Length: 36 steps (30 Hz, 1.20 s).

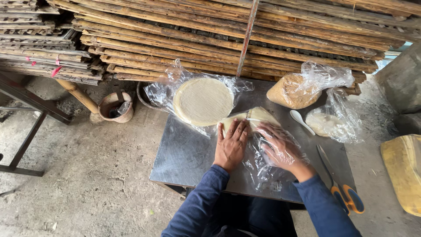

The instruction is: The person uses scissors to cut round dough sheets into triangular wedges, stacks the cut pieces, and places them into plastic bags. The person also unwraps a stack of round dough sheets and separates individual sheets.

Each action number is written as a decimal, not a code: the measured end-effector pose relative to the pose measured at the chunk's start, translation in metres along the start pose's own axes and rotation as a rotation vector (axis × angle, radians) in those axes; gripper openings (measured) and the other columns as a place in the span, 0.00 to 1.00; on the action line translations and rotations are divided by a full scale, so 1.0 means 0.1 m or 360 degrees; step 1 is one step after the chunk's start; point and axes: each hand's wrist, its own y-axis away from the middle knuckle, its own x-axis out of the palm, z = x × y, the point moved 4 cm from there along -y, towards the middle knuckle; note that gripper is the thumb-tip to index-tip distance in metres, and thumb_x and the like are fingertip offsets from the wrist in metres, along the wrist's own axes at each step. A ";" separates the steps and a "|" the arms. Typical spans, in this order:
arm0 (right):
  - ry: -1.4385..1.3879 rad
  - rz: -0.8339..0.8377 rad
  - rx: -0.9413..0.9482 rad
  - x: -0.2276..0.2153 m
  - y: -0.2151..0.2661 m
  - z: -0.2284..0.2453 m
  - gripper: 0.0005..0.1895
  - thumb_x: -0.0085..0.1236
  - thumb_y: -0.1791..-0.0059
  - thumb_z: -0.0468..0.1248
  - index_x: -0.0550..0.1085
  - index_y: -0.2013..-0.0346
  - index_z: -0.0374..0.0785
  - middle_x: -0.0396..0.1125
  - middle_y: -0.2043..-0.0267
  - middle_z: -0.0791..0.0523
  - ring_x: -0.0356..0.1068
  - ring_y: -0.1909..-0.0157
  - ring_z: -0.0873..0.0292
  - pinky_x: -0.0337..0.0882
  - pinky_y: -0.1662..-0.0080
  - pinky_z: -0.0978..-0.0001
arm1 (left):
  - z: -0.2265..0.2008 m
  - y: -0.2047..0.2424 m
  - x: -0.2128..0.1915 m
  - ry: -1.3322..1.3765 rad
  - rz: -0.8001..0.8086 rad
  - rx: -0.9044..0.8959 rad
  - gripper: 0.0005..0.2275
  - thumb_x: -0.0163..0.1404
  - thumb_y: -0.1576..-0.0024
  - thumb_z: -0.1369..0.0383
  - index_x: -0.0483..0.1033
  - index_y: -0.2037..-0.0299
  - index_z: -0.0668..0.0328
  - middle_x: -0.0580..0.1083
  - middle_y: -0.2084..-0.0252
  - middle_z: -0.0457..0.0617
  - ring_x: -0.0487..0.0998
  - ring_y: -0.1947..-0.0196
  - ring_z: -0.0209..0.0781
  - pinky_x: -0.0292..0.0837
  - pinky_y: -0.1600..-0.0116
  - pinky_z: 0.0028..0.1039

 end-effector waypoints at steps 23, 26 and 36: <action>-0.0323 -0.0084 0.0813 0.21 0.14 -0.20 0.15 0.61 0.49 0.47 0.74 0.56 0.40 0.76 0.59 0.52 0.76 0.57 0.50 0.74 0.55 0.59 | -0.16 0.51 -0.52 0.0720 -0.0088 -0.0691 0.13 0.53 0.40 0.57 0.75 0.65 0.58 0.77 0.68 0.53 0.80 0.63 0.54 0.73 0.55 0.39; -0.0130 -0.0318 0.1060 0.29 0.14 -0.33 0.22 0.65 0.53 0.50 0.72 0.56 0.38 0.72 0.58 0.50 0.74 0.57 0.46 0.72 0.57 0.54 | 0.01 0.42 -0.56 0.0639 -0.0006 -0.1014 0.20 0.52 0.41 0.48 0.74 0.67 0.59 0.77 0.67 0.55 0.81 0.67 0.57 0.75 0.61 0.41; -0.0240 -0.0084 0.1260 0.65 0.23 -0.90 0.17 0.67 0.53 0.46 0.77 0.57 0.40 0.75 0.57 0.49 0.73 0.53 0.45 0.70 0.53 0.53 | 0.09 0.26 0.09 0.0516 0.0033 -0.0960 0.20 0.59 0.47 0.50 0.70 0.61 0.59 0.77 0.59 0.58 0.81 0.64 0.60 0.76 0.63 0.46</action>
